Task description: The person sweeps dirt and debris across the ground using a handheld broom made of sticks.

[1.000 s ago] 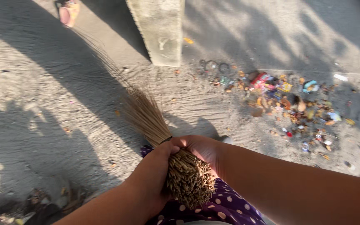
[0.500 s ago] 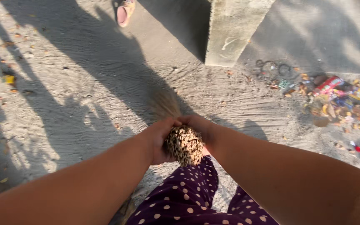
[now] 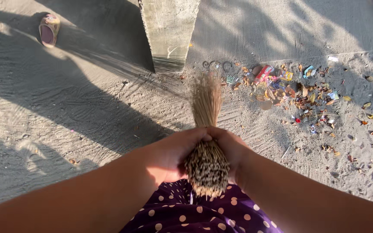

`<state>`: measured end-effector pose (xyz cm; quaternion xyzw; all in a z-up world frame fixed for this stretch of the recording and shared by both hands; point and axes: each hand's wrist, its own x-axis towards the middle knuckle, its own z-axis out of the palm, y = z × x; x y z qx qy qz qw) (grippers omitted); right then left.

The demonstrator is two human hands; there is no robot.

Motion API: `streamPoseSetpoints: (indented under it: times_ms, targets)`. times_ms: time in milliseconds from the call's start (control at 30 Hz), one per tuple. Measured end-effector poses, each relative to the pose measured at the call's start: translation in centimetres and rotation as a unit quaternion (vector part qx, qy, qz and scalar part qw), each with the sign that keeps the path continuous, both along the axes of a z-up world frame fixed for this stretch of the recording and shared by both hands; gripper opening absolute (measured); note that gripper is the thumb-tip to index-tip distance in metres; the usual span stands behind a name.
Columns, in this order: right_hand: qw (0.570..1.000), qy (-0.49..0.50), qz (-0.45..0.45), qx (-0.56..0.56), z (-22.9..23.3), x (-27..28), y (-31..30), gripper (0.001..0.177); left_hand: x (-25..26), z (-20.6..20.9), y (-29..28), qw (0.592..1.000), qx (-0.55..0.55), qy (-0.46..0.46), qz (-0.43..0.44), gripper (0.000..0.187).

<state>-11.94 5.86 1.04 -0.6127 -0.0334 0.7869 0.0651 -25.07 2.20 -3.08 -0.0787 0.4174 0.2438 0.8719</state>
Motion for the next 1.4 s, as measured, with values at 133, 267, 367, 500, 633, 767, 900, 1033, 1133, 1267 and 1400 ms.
streamPoseSetpoints:
  times_ms: [133, 267, 367, 500, 633, 767, 900, 1033, 1133, 1267, 1400]
  targets:
    - [0.986, 0.149, 0.003, -0.073, -3.1, 0.7, -1.7, 0.031, -0.3, 3.4, -2.5, 0.997, -0.068, 0.021, 0.024, 0.031]
    - [0.946, 0.305, 0.012, -0.107, -9.7, 0.7, -0.6, 0.019, 0.1, 6.0, -2.4, 0.99, -0.081, 0.073, 0.086, 0.03]
    - [0.96, 0.239, 0.134, -0.051, -12.9, 1.1, 2.2, 0.026, 1.0, 4.9, 0.1, 0.985, -0.1, 0.123, 0.07, 0.034]
    - [0.982, 0.114, 0.15, 0.02, -13.9, 6.0, 7.0, 0.02, 4.0, 0.5, 7.4, 0.975, -0.037, 0.158, -0.153, 0.042]
    - [0.994, 0.098, 0.014, 0.041, -14.1, 17.2, 14.4, 0.032, 12.8, -0.7, 14.4, 0.959, -0.042, 0.252, -0.126, 0.04]
    - [0.985, -0.01, -0.175, -0.002, -10.8, 29.9, 19.4, 0.041, 17.6, -0.5, 19.2, 0.945, 0.066, 0.254, -0.195, 0.04]
    - [0.93, -0.041, -0.364, 0.036, -6.3, 36.6, 21.4, 0.048, 18.7, -0.6, 19.8, 0.944, 0.073, 0.259, -0.192, 0.04]
    - [0.924, -0.112, -0.366, 0.019, -2.7, 39.0, 21.6, 0.047, 19.2, -0.2, 19.0, 0.938, 0.027, 0.284, -0.196, 0.041]
    - [0.969, -0.124, -0.211, 0.033, -1.7, 39.0, 20.4, 0.048, 20.5, 0.0, 19.3, 0.928, 0.025, 0.301, -0.22, 0.043]
    - [0.974, 0.006, -0.221, -0.04, -3.8, 37.2, 19.1, 0.049, 21.9, 0.2, 20.8, 0.915, 0.025, 0.315, -0.249, 0.042]
    - [0.982, 0.174, -0.066, 0.035, -8.8, 32.2, 19.6, 0.038, 22.8, 0.2, 22.1, 0.908, 0.037, 0.319, -0.27, 0.038]
